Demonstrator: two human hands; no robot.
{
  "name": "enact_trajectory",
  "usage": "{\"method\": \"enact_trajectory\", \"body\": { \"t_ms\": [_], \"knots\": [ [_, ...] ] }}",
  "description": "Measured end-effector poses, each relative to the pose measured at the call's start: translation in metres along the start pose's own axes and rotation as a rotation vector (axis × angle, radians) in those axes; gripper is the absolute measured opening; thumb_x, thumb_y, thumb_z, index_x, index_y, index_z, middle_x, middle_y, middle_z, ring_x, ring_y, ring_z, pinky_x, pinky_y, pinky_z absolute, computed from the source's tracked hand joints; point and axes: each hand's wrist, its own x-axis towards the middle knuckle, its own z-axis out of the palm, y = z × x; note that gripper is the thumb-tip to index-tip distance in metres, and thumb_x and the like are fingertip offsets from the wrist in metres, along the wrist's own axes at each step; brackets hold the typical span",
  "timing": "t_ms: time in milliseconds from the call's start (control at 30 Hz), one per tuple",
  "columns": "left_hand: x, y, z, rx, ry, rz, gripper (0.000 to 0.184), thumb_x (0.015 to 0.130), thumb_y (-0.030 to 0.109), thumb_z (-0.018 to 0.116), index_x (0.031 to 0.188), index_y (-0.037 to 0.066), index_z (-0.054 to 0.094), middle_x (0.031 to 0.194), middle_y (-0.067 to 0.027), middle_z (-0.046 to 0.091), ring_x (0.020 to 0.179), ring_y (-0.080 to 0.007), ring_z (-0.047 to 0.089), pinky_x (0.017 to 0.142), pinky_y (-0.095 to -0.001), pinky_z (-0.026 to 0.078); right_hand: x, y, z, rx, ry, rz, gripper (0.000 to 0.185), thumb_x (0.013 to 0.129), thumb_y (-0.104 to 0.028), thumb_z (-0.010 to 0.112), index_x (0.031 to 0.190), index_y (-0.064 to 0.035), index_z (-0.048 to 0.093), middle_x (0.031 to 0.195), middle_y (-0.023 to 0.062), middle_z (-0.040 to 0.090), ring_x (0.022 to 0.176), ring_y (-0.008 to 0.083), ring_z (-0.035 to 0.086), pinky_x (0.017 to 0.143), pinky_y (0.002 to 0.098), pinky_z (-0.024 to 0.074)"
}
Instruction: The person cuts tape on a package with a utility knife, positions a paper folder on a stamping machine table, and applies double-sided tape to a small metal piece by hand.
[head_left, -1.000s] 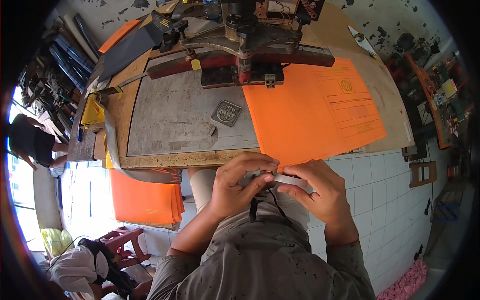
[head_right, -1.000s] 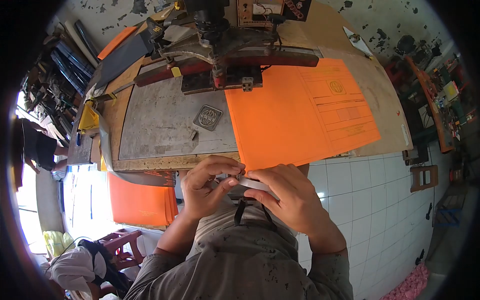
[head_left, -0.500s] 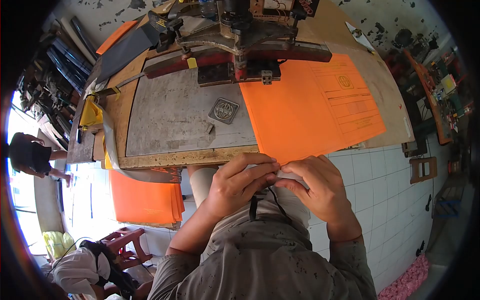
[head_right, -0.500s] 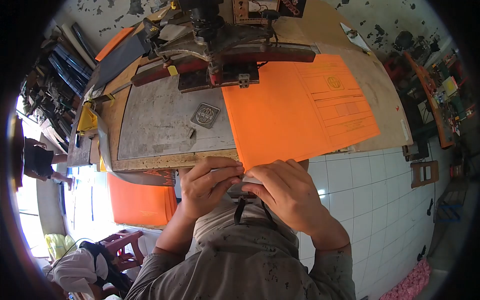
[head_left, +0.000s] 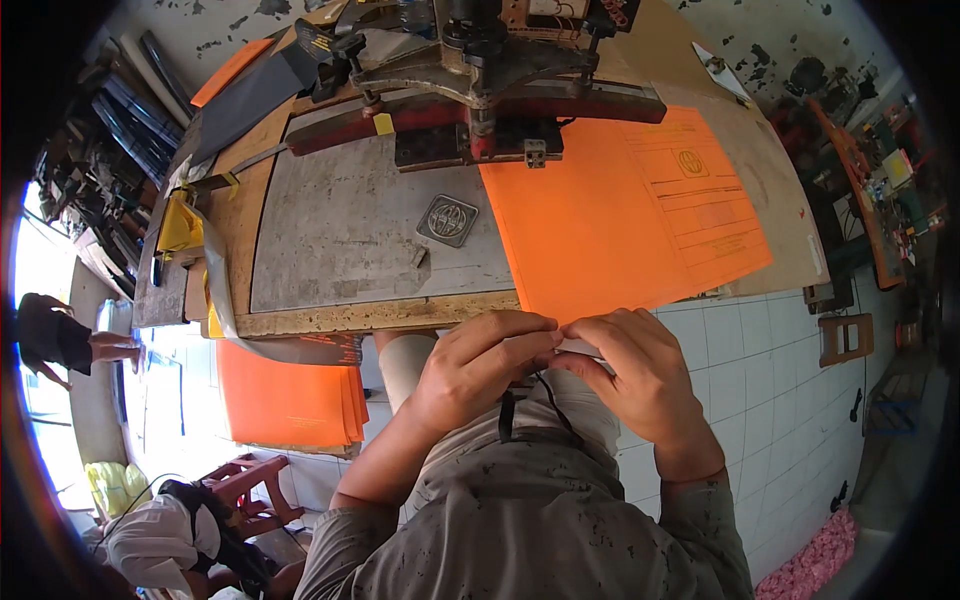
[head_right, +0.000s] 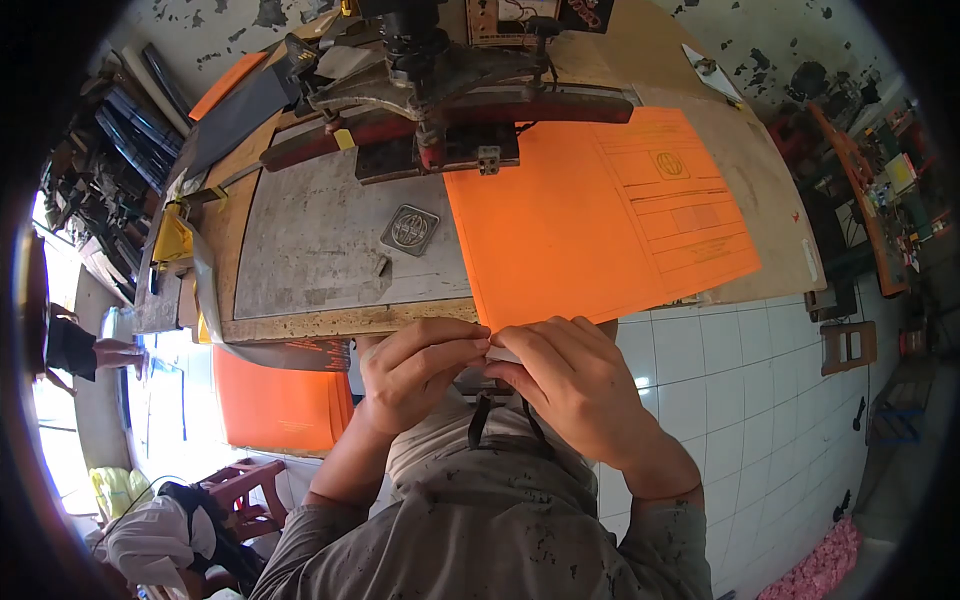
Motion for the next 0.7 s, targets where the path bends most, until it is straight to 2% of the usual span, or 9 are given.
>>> {"method": "enact_trajectory", "body": {
  "t_ms": [167, 433, 533, 633, 700],
  "knots": [
    [-0.002, -0.003, 0.003, -0.008, -0.009, 0.001, 0.041, 0.073, -0.001, 0.079, 0.113, 0.002, 0.07, 0.11, -0.0133, 0.07, 0.094, -0.0278, 0.072, 0.075, -0.0359, 0.06, 0.001, 0.002, 0.001, -0.005, 0.01, -0.008, 0.036, 0.082, -0.012, 0.084, 0.111, -0.0043, 0.066, 0.092, 0.0053, 0.071, 0.077, 0.0221, 0.066, 0.07, 0.0359, 0.0489],
    [-0.001, -0.008, 0.003, 0.029, -0.04, 0.063, 0.037, 0.075, 0.0, 0.077, 0.112, 0.003, 0.071, 0.11, -0.0125, 0.069, 0.093, -0.0282, 0.073, 0.076, -0.0355, 0.06, 0.001, 0.003, 0.0, -0.001, -0.014, 0.001, 0.038, 0.083, -0.013, 0.083, 0.115, -0.0037, 0.066, 0.095, 0.0054, 0.071, 0.082, 0.0209, 0.068, 0.07, 0.0362, 0.049],
    [-0.002, -0.004, 0.002, 0.057, -0.046, 0.001, 0.033, 0.078, -0.002, 0.077, 0.109, 0.003, 0.072, 0.109, -0.0122, 0.07, 0.093, -0.0268, 0.073, 0.077, -0.0356, 0.06, 0.004, -0.001, -0.002, 0.032, -0.017, 0.031, 0.038, 0.083, -0.012, 0.083, 0.116, -0.0035, 0.065, 0.097, 0.0063, 0.071, 0.084, 0.0212, 0.068, 0.071, 0.0365, 0.0495],
    [-0.012, -0.006, 0.012, -0.092, 0.052, -0.246, 0.024, 0.083, -0.003, 0.076, 0.107, 0.002, 0.072, 0.108, -0.0125, 0.071, 0.092, -0.0252, 0.073, 0.076, -0.0343, 0.06, 0.002, -0.002, -0.002, 0.072, 0.039, 0.026, 0.035, 0.085, -0.009, 0.081, 0.115, -0.0035, 0.066, 0.097, 0.0071, 0.07, 0.083, 0.0218, 0.068, 0.07, 0.0368, 0.0509],
    [-0.015, -0.017, 0.02, -0.205, 0.153, -0.285, 0.017, 0.089, -0.003, 0.073, 0.105, 0.001, 0.072, 0.108, -0.0122, 0.072, 0.09, -0.0209, 0.073, 0.072, -0.031, 0.059, -0.001, -0.002, -0.001, 0.102, 0.058, 0.019, 0.032, 0.085, -0.008, 0.081, 0.114, -0.0037, 0.067, 0.095, 0.0071, 0.068, 0.08, 0.0217, 0.068, 0.068, 0.0368, 0.052]
  ]
}}
